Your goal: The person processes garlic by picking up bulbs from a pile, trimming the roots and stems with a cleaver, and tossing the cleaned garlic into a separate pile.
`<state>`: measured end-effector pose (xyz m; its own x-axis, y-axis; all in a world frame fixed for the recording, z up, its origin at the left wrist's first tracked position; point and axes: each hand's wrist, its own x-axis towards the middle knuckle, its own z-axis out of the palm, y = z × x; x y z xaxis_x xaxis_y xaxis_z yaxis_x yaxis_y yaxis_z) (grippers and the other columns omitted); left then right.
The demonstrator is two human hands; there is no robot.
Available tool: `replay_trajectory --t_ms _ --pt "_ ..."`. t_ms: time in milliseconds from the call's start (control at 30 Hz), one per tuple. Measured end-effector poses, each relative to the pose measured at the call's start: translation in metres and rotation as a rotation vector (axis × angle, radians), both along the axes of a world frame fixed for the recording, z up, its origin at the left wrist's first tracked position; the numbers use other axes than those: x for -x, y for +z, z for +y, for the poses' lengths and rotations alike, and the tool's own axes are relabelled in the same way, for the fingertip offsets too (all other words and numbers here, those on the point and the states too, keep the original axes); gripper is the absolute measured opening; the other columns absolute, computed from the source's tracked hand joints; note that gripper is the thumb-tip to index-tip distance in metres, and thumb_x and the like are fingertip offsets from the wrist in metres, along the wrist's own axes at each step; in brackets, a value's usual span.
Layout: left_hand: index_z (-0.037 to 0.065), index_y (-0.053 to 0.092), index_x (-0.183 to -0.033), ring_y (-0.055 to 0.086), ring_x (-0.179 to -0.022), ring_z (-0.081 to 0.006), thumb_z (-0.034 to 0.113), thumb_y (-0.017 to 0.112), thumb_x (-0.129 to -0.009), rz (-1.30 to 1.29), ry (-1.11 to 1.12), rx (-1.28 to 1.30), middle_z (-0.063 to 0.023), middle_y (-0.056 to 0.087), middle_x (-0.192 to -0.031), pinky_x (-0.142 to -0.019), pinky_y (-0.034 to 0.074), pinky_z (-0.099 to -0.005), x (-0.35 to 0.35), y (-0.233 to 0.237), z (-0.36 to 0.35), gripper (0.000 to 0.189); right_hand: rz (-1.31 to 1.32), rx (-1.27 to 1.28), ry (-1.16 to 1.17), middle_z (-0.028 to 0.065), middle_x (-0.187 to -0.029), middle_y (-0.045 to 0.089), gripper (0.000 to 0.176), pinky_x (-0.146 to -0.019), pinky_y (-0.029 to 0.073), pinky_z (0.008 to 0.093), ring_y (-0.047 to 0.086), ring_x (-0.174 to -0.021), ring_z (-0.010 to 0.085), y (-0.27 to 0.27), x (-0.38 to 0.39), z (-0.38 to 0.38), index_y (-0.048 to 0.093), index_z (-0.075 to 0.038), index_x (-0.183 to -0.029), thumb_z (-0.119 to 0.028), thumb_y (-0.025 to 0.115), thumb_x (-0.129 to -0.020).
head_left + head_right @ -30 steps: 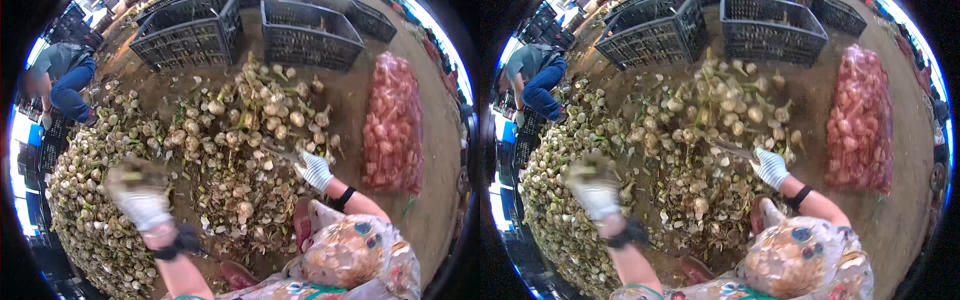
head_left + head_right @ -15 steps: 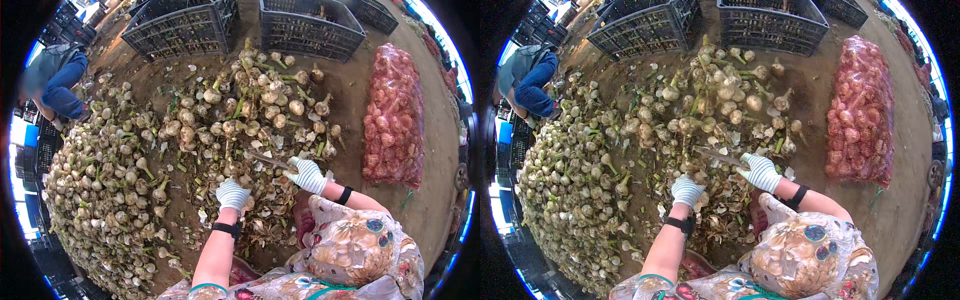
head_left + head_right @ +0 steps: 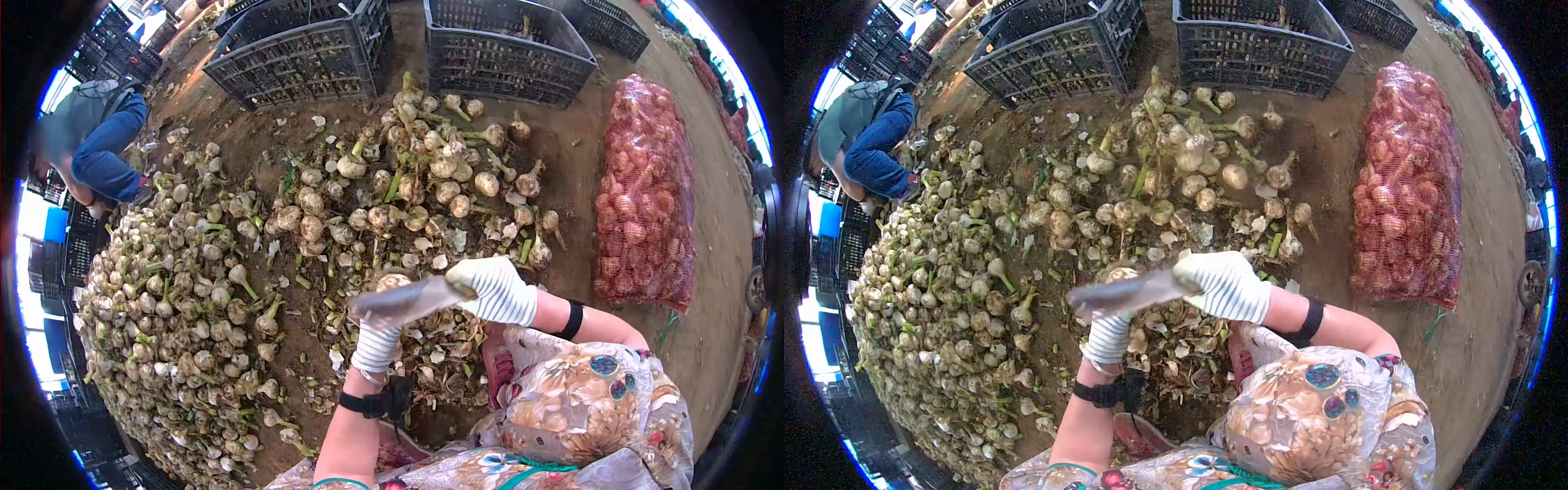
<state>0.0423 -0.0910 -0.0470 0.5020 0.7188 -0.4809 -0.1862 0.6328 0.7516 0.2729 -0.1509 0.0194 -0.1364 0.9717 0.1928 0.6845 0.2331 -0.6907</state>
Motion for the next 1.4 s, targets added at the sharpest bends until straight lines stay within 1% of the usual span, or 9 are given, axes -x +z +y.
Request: replay_trajectory --t_ms 267,367,467,533,667,933,1100,1333,1400 --pt "-0.005 0.043 -0.133 0.055 -0.113 -0.0222 0.018 0.056 -0.094 -0.557 -0.134 0.194 -0.014 0.051 -0.131 -0.098 0.046 -0.0313 0.034 -0.033 -0.016 0.046 -0.249 0.113 0.17 0.0115 -0.063 0.056 0.012 -0.053 0.047 0.0431 0.061 -0.062 0.0334 0.027 0.012 0.007 0.055 -0.011 -0.076 -0.013 0.063 -0.067" --pt "0.0 0.048 -0.128 0.056 -0.112 -0.0189 0.023 0.053 -0.096 -0.022 -0.318 -0.463 -0.0124 0.056 -0.124 -0.094 0.048 -0.0279 0.014 -0.022 -0.019 0.04 -0.112 0.043 0.128 0.0094 -0.063 0.052 0.011 -0.052 0.045 0.0396 0.058 -0.059 0.0314 0.012 0.008 0.004 0.053 -0.011 -0.074 -0.016 0.063 -0.071" --pt "0.005 0.052 -0.119 0.058 -0.099 -0.0162 0.023 0.052 -0.095 -0.326 0.051 0.213 -0.0058 0.06 -0.111 -0.088 0.051 -0.0291 -0.003 0.001 -0.001 0.031 -0.391 0.452 -0.2 0.0158 -0.071 0.061 0.012 -0.055 0.049 0.0416 0.063 -0.067 0.0354 -0.049 -0.043 -0.003 0.059 -0.007 -0.086 -0.015 0.065 -0.079" --pt "0.007 0.056 -0.116 0.059 -0.104 -0.0251 0.034 0.062 -0.09 -0.194 0.099 0.145 -0.0095 0.063 -0.112 -0.094 0.05 -0.0422 -0.005 0.007 0.01 0.038 -0.368 0.367 -0.215 0.016 -0.072 0.062 0.016 -0.053 0.048 0.0416 0.063 -0.067 0.036 -0.044 -0.053 -0.016 0.059 -0.007 -0.087 -0.021 0.065 -0.082" --pt "0.001 0.054 -0.122 0.062 -0.099 -0.0202 0.014 0.054 -0.093 0.122 -0.048 -0.291 -0.0088 0.064 -0.106 -0.088 0.053 -0.0319 -0.002 -0.008 0.025 0.032 -0.1 0.095 -0.21 0.0082 -0.063 0.057 0.014 -0.048 0.046 0.0342 0.058 -0.055 0.0257 -0.027 -0.025 -0.012 0.056 -0.009 -0.081 -0.022 0.06 -0.083" --pt "0.006 0.055 -0.103 0.062 -0.089 -0.0201 0.054 0.056 -0.089 -0.425 0.187 0.375 -0.0095 0.06 -0.097 -0.08 0.055 -0.0348 -0.023 0.046 0.023 0.05 -0.205 -0.031 0.167 0.0086 -0.061 0.054 0.011 -0.051 0.045 0.0414 0.058 -0.057 0.0309 0.015 0.013 -0.006 0.054 -0.011 -0.073 -0.018 0.062 -0.071" --pt "0.005 0.042 -0.132 0.047 -0.119 -0.0175 0.043 0.041 -0.098 -1.154 -0.008 1.119 -0.0125 0.047 -0.132 -0.101 0.04 -0.0303 -0.003 -0.15 -0.004 0.051 -0.288 -0.091 0.056 0.0101 -0.061 0.055 0.008 -0.054 0.046 0.0424 0.058 -0.058 0.0309 -0.009 0.014 0.005 0.056 -0.011 -0.072 -0.018 0.059 -0.07" --pt "0.01 0.057 -0.087 0.059 -0.072 -0.0172 0.048 0.049 -0.093 0.085 0.176 -0.639 -0.0062 0.061 -0.073 -0.072 0.048 -0.0326 -0.016 0.096 0.036 0.039 -0.236 0.426 -0.312 0.0157 -0.07 0.062 0.017 -0.056 0.05 0.0426 0.062 -0.06 0.0333 -0.05 -0.012 0.005 0.059 -0.006 -0.088 -0.021 0.062 -0.082" --pt "0.009 0.058 -0.094 0.065 -0.069 -0.0213 0.052 0.05 -0.092 0.119 0.477 -0.524 -0.008 0.064 -0.08 -0.061 0.058 -0.0341 0.047 0.149 0.093 0.043 -0.352 0.425 -0.383 0.0174 -0.069 0.063 0.024 -0.056 0.051 0.0431 0.064 -0.062 0.0335 -0.059 -0.037 -0.012 0.058 -0.005 -0.092 -0.028 0.061 -0.087"
